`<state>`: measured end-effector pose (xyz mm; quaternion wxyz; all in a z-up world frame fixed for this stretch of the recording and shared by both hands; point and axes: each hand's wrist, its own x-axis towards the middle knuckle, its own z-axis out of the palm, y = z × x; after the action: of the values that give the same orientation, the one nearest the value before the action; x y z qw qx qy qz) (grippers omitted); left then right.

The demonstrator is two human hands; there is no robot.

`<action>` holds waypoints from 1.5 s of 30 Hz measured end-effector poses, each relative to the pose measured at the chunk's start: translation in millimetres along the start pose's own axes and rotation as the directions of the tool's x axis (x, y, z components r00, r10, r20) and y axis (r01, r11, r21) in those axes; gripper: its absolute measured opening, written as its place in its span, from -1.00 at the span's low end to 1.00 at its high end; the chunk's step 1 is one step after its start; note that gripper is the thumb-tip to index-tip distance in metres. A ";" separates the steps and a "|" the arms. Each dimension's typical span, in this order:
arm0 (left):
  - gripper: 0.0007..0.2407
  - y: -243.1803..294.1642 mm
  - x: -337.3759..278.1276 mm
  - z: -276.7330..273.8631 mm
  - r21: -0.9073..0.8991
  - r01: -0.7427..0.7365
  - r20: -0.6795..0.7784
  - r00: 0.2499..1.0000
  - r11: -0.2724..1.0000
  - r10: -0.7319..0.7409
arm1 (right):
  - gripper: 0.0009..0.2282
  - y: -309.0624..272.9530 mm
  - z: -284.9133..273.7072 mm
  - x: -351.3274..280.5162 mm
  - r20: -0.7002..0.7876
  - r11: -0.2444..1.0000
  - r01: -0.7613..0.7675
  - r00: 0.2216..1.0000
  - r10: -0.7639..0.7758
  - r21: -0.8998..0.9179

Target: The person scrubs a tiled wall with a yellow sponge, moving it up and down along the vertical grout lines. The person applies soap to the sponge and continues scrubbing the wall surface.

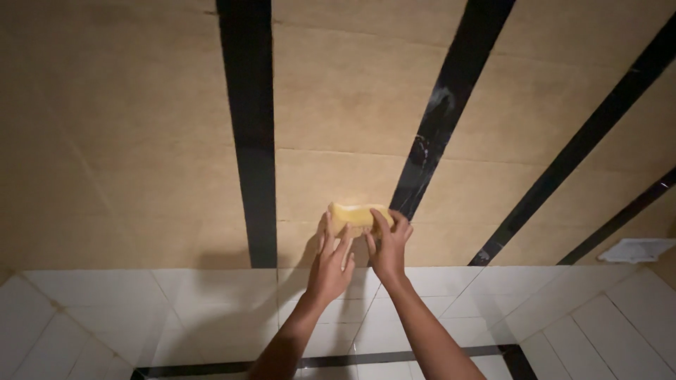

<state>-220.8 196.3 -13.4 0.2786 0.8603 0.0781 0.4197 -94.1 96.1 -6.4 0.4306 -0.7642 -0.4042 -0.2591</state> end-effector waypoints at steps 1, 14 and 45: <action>-0.49 0.1 1.0 -1.2 0.001 0.006 -0.001 1.000 1.000 -0.006 | -0.45 -4.3 -1.5 5.0 0.006 1.000 0.001 1.000 -0.001 0.001; -0.39 13.6 85.8 -112.1 0.141 -0.127 -0.299 0.940 0.982 0.164 | -0.58 -112.6 -11.3 108.9 -0.120 0.960 0.270 0.958 -0.261 0.071; -0.39 -70.0 -41.5 0.5 -0.001 0.023 -0.078 0.997 1.000 -0.023 | -0.58 -5.6 44.8 -39.3 0.028 0.971 -0.132 0.991 0.129 0.199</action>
<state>-239.8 239.1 -80.0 0.2801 0.8422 0.0988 0.4499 -117.9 121.1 -55.4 0.5184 -0.7437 -0.3805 -0.1825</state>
